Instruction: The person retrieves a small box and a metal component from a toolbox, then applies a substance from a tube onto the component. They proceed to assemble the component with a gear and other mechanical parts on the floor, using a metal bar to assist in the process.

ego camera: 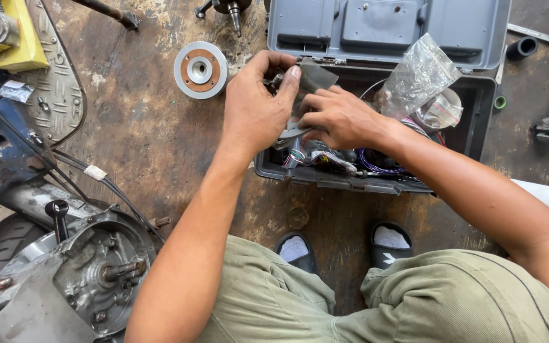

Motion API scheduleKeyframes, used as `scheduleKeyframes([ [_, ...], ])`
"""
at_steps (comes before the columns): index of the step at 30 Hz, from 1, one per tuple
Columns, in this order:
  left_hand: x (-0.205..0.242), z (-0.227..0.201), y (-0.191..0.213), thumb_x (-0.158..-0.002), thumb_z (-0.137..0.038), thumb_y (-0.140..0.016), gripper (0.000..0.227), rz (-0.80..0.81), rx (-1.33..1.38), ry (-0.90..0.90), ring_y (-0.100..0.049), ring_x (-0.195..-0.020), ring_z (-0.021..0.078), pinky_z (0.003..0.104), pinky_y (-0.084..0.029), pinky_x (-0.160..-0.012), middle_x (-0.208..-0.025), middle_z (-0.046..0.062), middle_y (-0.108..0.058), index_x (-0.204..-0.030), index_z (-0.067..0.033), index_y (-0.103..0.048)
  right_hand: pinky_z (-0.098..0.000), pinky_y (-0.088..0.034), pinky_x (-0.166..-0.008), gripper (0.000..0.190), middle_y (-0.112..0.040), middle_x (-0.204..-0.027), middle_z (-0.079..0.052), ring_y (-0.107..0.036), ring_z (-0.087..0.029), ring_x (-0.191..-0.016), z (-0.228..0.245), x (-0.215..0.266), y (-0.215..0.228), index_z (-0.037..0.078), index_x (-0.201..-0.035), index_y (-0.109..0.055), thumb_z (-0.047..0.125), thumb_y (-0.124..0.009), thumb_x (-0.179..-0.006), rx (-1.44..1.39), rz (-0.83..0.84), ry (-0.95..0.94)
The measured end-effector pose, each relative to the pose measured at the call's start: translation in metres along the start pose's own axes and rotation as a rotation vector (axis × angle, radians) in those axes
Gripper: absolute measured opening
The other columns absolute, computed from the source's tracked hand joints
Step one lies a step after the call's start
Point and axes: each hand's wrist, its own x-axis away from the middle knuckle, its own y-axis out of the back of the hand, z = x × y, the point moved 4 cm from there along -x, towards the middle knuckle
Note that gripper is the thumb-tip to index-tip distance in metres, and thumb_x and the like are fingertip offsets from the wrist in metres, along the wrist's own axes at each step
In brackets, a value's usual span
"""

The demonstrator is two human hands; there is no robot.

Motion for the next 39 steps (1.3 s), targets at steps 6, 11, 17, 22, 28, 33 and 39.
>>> scheduleKeyframes([
  [6, -0.001, 0.0, -0.003, -0.09, -0.013, -0.066, 0.016, -0.014, 0.011, -0.011, -0.068, -0.079, 0.0133, 0.027, -0.057, -0.072, -0.09, 0.005, -0.074, -0.102, -0.0034, -0.069, -0.0414, -0.048, -0.081, 0.03, -0.063, -0.099, -0.007, -0.063, -0.026, -0.086, -0.009, 0.005, -0.01, 0.008, -0.101, -0.073, 0.036, -0.076, -0.091, -0.098, 0.029, -0.088],
  [11, -0.001, -0.004, -0.01, -0.09, -0.014, -0.065, 0.016, 0.007, 0.001, -0.005, -0.069, -0.078, 0.0135, 0.027, -0.057, -0.071, -0.09, 0.005, -0.074, -0.102, -0.0043, -0.07, -0.0462, -0.049, -0.09, 0.037, -0.054, -0.117, -0.015, -0.057, -0.031, -0.102, -0.002, 0.02, -0.02, 0.006, -0.114, -0.073, 0.034, -0.074, -0.09, -0.282, 0.171, -0.164],
  [17, 0.001, -0.013, -0.011, -0.091, -0.02, -0.066, 0.017, 0.028, 0.03, 0.058, -0.072, -0.089, 0.021, 0.035, -0.057, -0.079, -0.094, 0.007, -0.076, -0.104, -0.0108, -0.071, -0.0429, -0.054, -0.096, 0.023, -0.065, -0.119, -0.016, -0.066, -0.031, -0.108, -0.021, 0.073, 0.07, 0.004, -0.12, -0.069, 0.003, -0.057, -0.101, -0.485, -0.171, -0.393],
  [22, 0.001, -0.018, -0.036, -0.09, -0.021, -0.069, 0.019, 0.074, 0.087, 0.098, -0.074, -0.098, 0.0304, 0.045, -0.056, -0.086, -0.095, 0.014, -0.076, -0.107, -0.0143, -0.073, -0.0354, -0.056, -0.081, 0.023, -0.072, -0.082, -0.011, -0.071, -0.022, -0.077, -0.031, 0.179, 0.109, 0.006, -0.113, -0.072, -0.002, -0.053, -0.103, -0.48, -0.351, -0.774],
  [28, 0.006, -0.042, -0.094, -0.089, -0.029, -0.07, 0.02, 0.252, 0.06, 0.032, -0.073, -0.097, 0.0279, 0.04, -0.059, -0.084, -0.094, 0.008, -0.075, -0.107, -0.0199, -0.073, -0.046, -0.058, -0.079, 0.014, -0.072, -0.1, -0.014, -0.071, -0.038, -0.09, -0.064, 0.278, 0.037, 0.015, -0.096, -0.077, 0.023, -0.074, -0.084, 0.24, -0.043, -0.872],
  [33, 0.011, -0.055, -0.117, -0.089, -0.028, -0.069, 0.023, 0.321, 0.036, 0.024, -0.073, -0.096, 0.0289, 0.04, -0.06, -0.083, -0.094, 0.009, -0.073, -0.108, -0.0165, -0.073, -0.0509, -0.033, -0.1, 0.032, -0.033, -0.16, -0.007, -0.039, -0.035, -0.128, -0.072, 0.282, -0.018, 0.026, -0.101, -0.079, 0.049, -0.075, -0.08, 0.645, 0.232, -1.086],
  [39, 0.023, -0.053, -0.119, -0.089, -0.03, -0.069, 0.023, 0.361, -0.032, 0.111, -0.073, -0.095, 0.0302, 0.042, -0.06, -0.081, -0.091, 0.009, -0.072, -0.109, -0.0195, -0.073, -0.0583, -0.025, -0.104, 0.029, -0.024, -0.163, -0.008, -0.028, -0.045, -0.138, -0.061, 0.276, 0.001, 0.017, -0.096, -0.074, 0.036, -0.081, -0.075, 0.375, 0.022, -1.065],
])
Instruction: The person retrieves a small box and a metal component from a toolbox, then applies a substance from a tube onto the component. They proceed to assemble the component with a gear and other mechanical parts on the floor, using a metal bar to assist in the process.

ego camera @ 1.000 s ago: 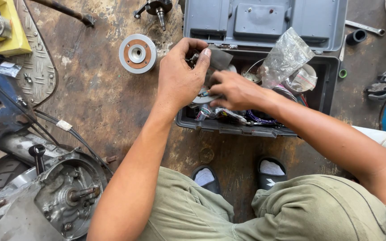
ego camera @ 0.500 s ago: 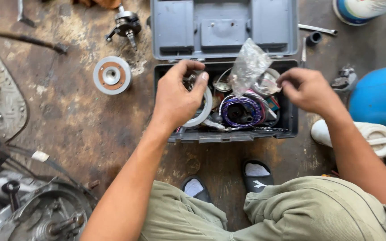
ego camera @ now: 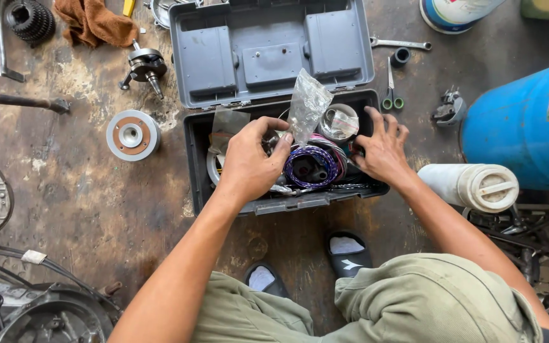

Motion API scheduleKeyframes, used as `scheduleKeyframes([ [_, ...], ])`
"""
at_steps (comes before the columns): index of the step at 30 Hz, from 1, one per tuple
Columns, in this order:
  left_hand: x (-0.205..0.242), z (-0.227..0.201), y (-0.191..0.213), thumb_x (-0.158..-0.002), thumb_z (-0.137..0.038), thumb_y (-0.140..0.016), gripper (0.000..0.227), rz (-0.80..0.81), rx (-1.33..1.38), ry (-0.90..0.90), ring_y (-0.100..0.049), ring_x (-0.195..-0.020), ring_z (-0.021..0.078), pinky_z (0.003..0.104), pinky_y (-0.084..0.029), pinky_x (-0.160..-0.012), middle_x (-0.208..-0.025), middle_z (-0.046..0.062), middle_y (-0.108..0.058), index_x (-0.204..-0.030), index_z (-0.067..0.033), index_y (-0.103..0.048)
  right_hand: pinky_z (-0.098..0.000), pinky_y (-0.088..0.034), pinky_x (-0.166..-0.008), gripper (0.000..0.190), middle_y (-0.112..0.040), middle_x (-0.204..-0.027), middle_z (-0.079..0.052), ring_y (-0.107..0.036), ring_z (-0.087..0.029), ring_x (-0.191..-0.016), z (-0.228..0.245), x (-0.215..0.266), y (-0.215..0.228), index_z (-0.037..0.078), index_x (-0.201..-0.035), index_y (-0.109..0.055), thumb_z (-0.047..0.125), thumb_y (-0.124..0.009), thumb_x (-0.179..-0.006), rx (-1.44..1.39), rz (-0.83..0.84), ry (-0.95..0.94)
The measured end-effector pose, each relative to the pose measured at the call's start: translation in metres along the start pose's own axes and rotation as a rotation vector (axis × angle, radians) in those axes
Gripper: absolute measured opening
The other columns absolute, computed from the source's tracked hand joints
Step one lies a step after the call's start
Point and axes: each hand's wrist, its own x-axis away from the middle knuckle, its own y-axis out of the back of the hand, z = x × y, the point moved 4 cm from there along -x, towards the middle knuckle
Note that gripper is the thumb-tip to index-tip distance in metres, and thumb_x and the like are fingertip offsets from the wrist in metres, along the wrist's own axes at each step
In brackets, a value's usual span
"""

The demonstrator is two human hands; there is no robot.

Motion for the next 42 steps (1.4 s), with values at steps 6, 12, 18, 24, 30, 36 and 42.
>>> scheduleKeyframes([
  [6, 0.004, -0.011, 0.0, -0.089, -0.029, -0.069, 0.022, -0.014, 0.0, -0.01, -0.073, -0.096, 0.0311, 0.042, -0.06, -0.081, -0.093, 0.01, -0.073, -0.108, -0.0195, -0.074, -0.056, -0.045, -0.092, 0.029, -0.049, -0.149, 0.0, -0.056, -0.035, -0.126, -0.026, 0.009, 0.034, 0.021, -0.092, -0.064, 0.04, -0.08, -0.077, -0.355, -0.203, 0.042],
  [12, 0.007, -0.016, -0.02, -0.091, -0.03, -0.067, 0.023, 0.124, 0.018, -0.042, -0.072, -0.102, 0.0341, 0.046, -0.058, -0.088, -0.097, 0.011, -0.077, -0.11, -0.0218, -0.077, -0.0333, -0.061, -0.067, 0.031, -0.072, -0.098, -0.02, -0.071, -0.022, -0.079, -0.017, 0.033, 0.081, -0.008, -0.119, -0.06, -0.001, -0.073, -0.091, -1.506, 0.067, -0.18],
  [18, 0.019, -0.029, -0.043, -0.097, -0.047, -0.057, 0.039, 0.303, 0.194, 0.147, -0.069, -0.114, 0.0374, 0.05, -0.053, -0.096, -0.105, 0.014, -0.078, -0.117, -0.0188, -0.075, -0.0367, -0.065, -0.06, 0.031, -0.074, -0.086, -0.024, -0.076, -0.024, -0.069, 0.027, 0.041, 0.115, -0.011, -0.113, -0.06, -0.008, -0.074, -0.085, -1.586, 0.087, -0.025],
  [24, 0.022, -0.004, -0.06, -0.097, -0.058, -0.06, 0.061, 0.258, 0.664, 0.389, -0.048, -0.048, 0.0125, 0.023, -0.04, -0.044, -0.06, 0.01, -0.057, -0.076, -0.0016, -0.066, -0.0375, -0.066, -0.068, 0.029, -0.071, -0.089, -0.02, -0.074, -0.021, -0.078, 0.054, 0.036, 0.137, -0.011, -0.111, -0.059, -0.007, -0.074, -0.087, -1.616, -0.004, 0.079],
  [30, 0.019, -0.011, -0.044, -0.094, -0.052, -0.067, 0.033, 0.102, 0.261, 0.126, -0.074, -0.098, 0.0197, 0.036, -0.055, -0.087, -0.092, 0.004, -0.079, -0.111, -0.0251, -0.077, -0.0381, -0.063, -0.081, 0.029, -0.068, -0.11, -0.023, -0.072, -0.023, -0.091, 0.069, 0.031, 0.137, -0.006, -0.109, -0.054, -0.005, -0.075, -0.087, -1.647, -0.185, 0.254],
  [36, 0.031, -0.035, -0.032, -0.083, -0.019, -0.083, 0.022, -0.211, 0.132, -0.404, -0.075, -0.095, 0.0264, 0.037, -0.059, -0.084, -0.093, 0.004, -0.074, -0.104, -0.0171, -0.077, -0.0331, -0.064, -0.073, 0.032, -0.065, -0.092, -0.016, -0.072, -0.019, -0.081, 0.069, 0.029, 0.118, -0.006, -0.113, -0.053, -0.002, -0.074, -0.089, -1.805, -0.219, 0.214],
  [42, 0.038, -0.04, -0.031, -0.08, -0.013, -0.085, 0.019, -0.331, 0.12, -0.459, -0.075, -0.086, 0.0259, 0.036, -0.06, -0.08, -0.086, 0.005, -0.073, -0.098, -0.0112, -0.078, -0.0338, -0.063, -0.076, 0.03, -0.061, -0.093, -0.012, -0.07, -0.016, -0.084, 0.082, 0.029, 0.127, -0.006, -0.114, -0.053, -0.001, -0.072, -0.091, -1.854, -0.236, 0.198],
])
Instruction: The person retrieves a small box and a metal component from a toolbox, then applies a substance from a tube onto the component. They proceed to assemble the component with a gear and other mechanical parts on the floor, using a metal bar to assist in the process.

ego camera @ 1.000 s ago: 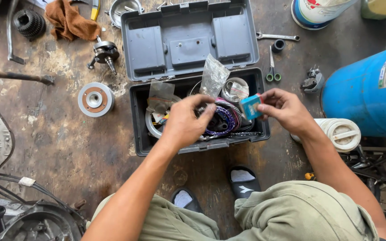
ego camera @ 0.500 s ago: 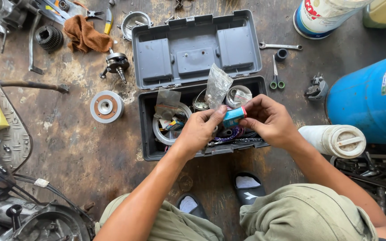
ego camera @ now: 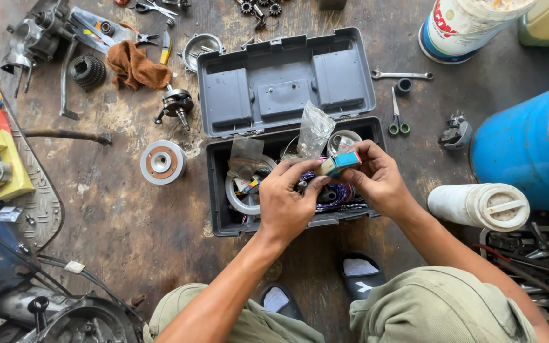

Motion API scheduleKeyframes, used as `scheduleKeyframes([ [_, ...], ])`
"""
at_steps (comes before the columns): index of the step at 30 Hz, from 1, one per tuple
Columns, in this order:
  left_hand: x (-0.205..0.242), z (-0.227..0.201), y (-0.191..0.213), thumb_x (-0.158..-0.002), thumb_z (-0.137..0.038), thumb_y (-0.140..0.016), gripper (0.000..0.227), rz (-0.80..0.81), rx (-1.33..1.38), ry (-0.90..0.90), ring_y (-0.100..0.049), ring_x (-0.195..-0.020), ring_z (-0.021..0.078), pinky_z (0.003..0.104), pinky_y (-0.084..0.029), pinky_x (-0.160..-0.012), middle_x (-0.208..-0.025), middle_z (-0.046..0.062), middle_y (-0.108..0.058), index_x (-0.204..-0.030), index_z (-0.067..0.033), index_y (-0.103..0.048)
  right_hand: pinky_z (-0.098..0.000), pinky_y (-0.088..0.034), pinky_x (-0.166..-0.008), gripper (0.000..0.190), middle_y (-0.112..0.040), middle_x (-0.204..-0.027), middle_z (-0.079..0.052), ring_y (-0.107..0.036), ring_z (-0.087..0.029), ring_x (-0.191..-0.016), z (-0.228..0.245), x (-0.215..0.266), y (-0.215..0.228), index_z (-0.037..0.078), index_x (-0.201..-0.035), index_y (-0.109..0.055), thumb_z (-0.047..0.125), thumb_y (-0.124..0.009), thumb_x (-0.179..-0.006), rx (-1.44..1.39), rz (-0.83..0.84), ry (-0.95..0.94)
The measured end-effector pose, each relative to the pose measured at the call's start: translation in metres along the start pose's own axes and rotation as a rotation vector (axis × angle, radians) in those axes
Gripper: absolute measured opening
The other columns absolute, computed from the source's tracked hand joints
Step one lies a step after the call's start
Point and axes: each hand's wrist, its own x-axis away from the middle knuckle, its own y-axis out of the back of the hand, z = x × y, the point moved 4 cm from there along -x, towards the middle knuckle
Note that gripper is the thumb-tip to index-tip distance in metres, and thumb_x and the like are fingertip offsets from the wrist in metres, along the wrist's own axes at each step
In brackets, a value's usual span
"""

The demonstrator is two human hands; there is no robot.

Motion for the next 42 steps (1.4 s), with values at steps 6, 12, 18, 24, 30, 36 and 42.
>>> scheduleKeyframes([
  [6, 0.0, 0.009, 0.003, -0.087, -0.017, -0.08, 0.018, 0.096, 0.092, 0.223, -0.076, -0.092, 0.0334, 0.043, -0.06, -0.077, -0.087, 0.011, -0.076, -0.104, -0.0139, -0.076, -0.032, -0.062, -0.074, 0.029, -0.065, -0.096, -0.013, -0.072, -0.018, -0.085, 0.014, 0.001, -0.006, -0.006, -0.112, -0.056, -0.006, -0.073, -0.089, 0.151, -0.055, 0.111],
  [12, 0.006, 0.025, 0.0, -0.098, -0.035, -0.068, 0.033, 0.265, 0.301, 0.523, -0.07, -0.11, 0.0263, 0.05, -0.054, -0.094, -0.104, 0.015, -0.078, -0.124, -0.0157, -0.071, -0.0339, -0.061, -0.071, 0.027, -0.066, -0.099, -0.019, -0.074, -0.025, -0.084, 0.045, 0.0, -0.025, -0.006, -0.102, -0.062, -0.008, -0.08, -0.083, 0.486, -0.023, 0.339],
  [18, 0.022, 0.029, -0.015, -0.104, -0.04, -0.055, 0.034, 0.136, 0.666, 0.772, -0.052, -0.083, 0.0118, 0.024, -0.047, -0.062, -0.095, 0.005, -0.065, -0.124, -0.0133, -0.065, -0.0282, -0.059, -0.065, 0.021, -0.065, -0.097, -0.01, -0.069, -0.019, -0.072, 0.07, -0.005, -0.049, 0.002, -0.102, -0.071, 0.0, -0.083, -0.084, 0.811, -0.012, 0.543],
  [24, 0.009, 0.019, -0.009, -0.106, -0.023, -0.053, 0.034, 0.121, 0.791, 0.571, -0.047, -0.053, 0.006, 0.016, -0.038, -0.044, -0.073, 0.002, -0.054, -0.133, -0.0053, -0.064, -0.0315, -0.06, -0.064, 0.026, -0.063, -0.096, -0.009, -0.07, -0.021, -0.072, 0.065, -0.007, -0.049, 0.004, -0.104, -0.072, -0.002, -0.081, -0.081, 0.862, 0.041, 0.491],
  [30, 0.01, 0.024, -0.005, -0.104, -0.023, -0.056, 0.039, 0.093, 0.814, 0.582, -0.048, -0.051, 0.0075, 0.017, -0.039, -0.043, -0.069, 0.002, -0.049, -0.139, -0.0075, -0.064, -0.0323, -0.058, -0.063, 0.024, -0.063, -0.094, -0.01, -0.067, -0.021, -0.068, 0.071, -0.01, -0.057, 0.005, -0.104, -0.072, -0.003, -0.079, -0.082, 0.853, 0.062, 0.578],
  [36, 0.006, 0.017, -0.001, -0.103, -0.023, -0.059, 0.037, 0.164, 0.672, 0.517, -0.044, -0.049, 0.0061, 0.019, -0.038, -0.041, -0.065, 0.0, -0.046, -0.136, -0.0086, -0.066, -0.0361, -0.058, -0.071, 0.025, -0.067, -0.099, -0.012, -0.069, -0.027, -0.075, 0.06, -0.009, -0.055, 0.006, -0.104, -0.065, -0.003, -0.075, -0.084, 0.785, 0.098, 0.529],
  [42, 0.016, 0.036, -0.01, -0.099, -0.031, -0.068, 0.031, 0.061, 0.564, 0.648, -0.048, -0.061, 0.0046, 0.019, -0.04, -0.049, -0.075, 0.001, -0.059, -0.12, -0.0087, -0.074, -0.0493, -0.057, -0.084, 0.016, -0.07, -0.114, -0.016, -0.07, -0.041, -0.099, 0.07, -0.01, -0.062, 0.008, -0.101, -0.062, -0.003, -0.067, -0.092, 0.94, 0.183, 0.785],
])
